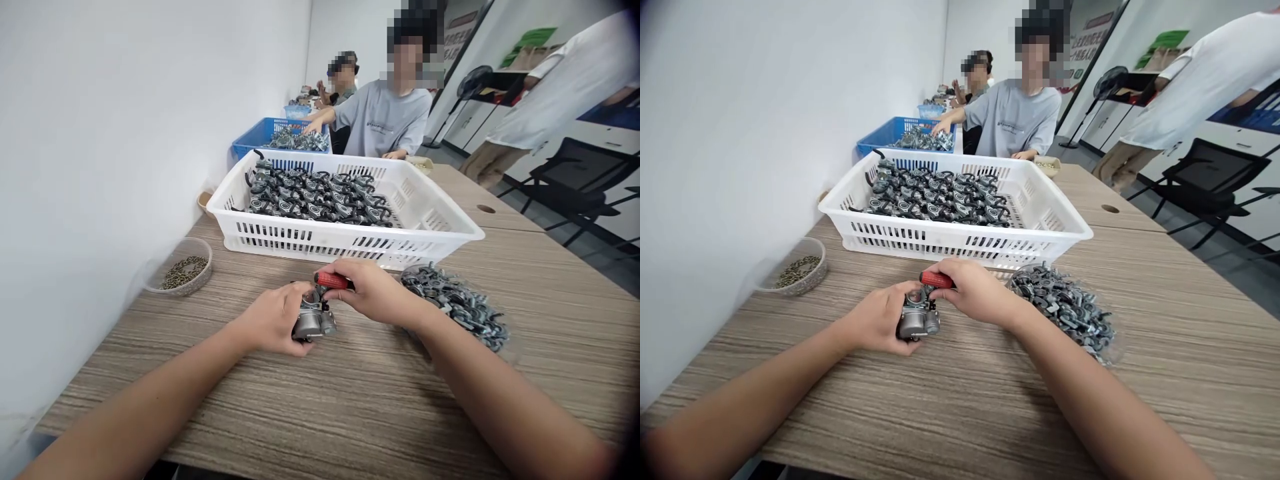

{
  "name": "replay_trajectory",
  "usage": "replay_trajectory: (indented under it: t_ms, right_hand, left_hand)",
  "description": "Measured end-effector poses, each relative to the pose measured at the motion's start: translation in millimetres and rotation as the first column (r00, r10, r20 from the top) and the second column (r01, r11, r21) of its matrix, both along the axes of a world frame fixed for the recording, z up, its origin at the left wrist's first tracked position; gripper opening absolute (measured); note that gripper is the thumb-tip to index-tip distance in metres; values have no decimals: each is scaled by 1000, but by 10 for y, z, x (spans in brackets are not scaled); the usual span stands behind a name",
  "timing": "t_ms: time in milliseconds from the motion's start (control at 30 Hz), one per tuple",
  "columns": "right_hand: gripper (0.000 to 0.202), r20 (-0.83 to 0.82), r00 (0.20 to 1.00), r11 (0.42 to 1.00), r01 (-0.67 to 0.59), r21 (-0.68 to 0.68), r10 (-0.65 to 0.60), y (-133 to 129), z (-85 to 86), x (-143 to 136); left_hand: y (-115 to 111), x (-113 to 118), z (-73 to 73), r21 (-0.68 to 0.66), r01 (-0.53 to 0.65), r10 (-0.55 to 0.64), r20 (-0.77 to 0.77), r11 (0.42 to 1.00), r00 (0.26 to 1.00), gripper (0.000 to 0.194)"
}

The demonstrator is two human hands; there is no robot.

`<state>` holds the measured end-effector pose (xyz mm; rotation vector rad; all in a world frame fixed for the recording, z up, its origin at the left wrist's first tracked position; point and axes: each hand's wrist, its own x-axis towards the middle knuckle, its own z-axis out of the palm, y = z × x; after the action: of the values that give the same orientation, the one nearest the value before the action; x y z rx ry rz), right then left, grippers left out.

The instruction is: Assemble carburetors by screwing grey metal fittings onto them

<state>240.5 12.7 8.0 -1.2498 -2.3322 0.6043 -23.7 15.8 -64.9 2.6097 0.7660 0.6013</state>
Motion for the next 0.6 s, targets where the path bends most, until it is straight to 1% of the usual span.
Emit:
replay_trajectory:
  t_ms: [67, 133, 267, 400, 467, 500, 533, 567, 600]
  right_hand:
    - [26, -28, 999, 1000, -19, -16, 18, -8, -1, -14]
    - [25, -47, 999, 1000, -26, -15, 25, -17, 5, -19]
    - [23, -61, 998, 1000, -2, -5, 1, -20, 22, 3]
    - [24, -82, 995, 999, 49, -12, -50, -8, 32, 24]
    - [23, -113, 989, 996, 94, -5, -94, -4, 45, 28]
    - [23, -130, 985, 994, 113, -2, -113, -5, 55, 29]
    - [23, -147, 981, 992, 128, -1, -127, -7, 67, 31]
    - [23, -161, 977, 990, 138, -3, -137, -13, 82, 31]
    - [24, -170, 975, 990, 144, -7, -143, -22, 98, 31]
  left_hand:
    - [-12, -4, -3, 36, 23, -24, 18, 999, 1000, 91]
    - [-26, -11, -5, 37, 24, -26, 69, 999, 997, 90]
    - [-76, -10, 25, -54, -19, 29, 193, 998, 981, 89]
    - [-135, 22, 152, -124, -37, 73, 301, 992, 951, 86]
    - [-150, 31, 225, -192, -52, 119, 355, 980, 927, 81]
    - [-152, 31, 253, -256, -51, 151, 390, 965, 909, 80]
    - [-151, 29, 274, -349, -30, 187, 428, 937, 884, 79]
    - [-146, 27, 285, -460, 16, 228, 471, 888, 852, 77]
    - [-138, 24, 288, -573, 89, 273, 513, 815, 814, 74]
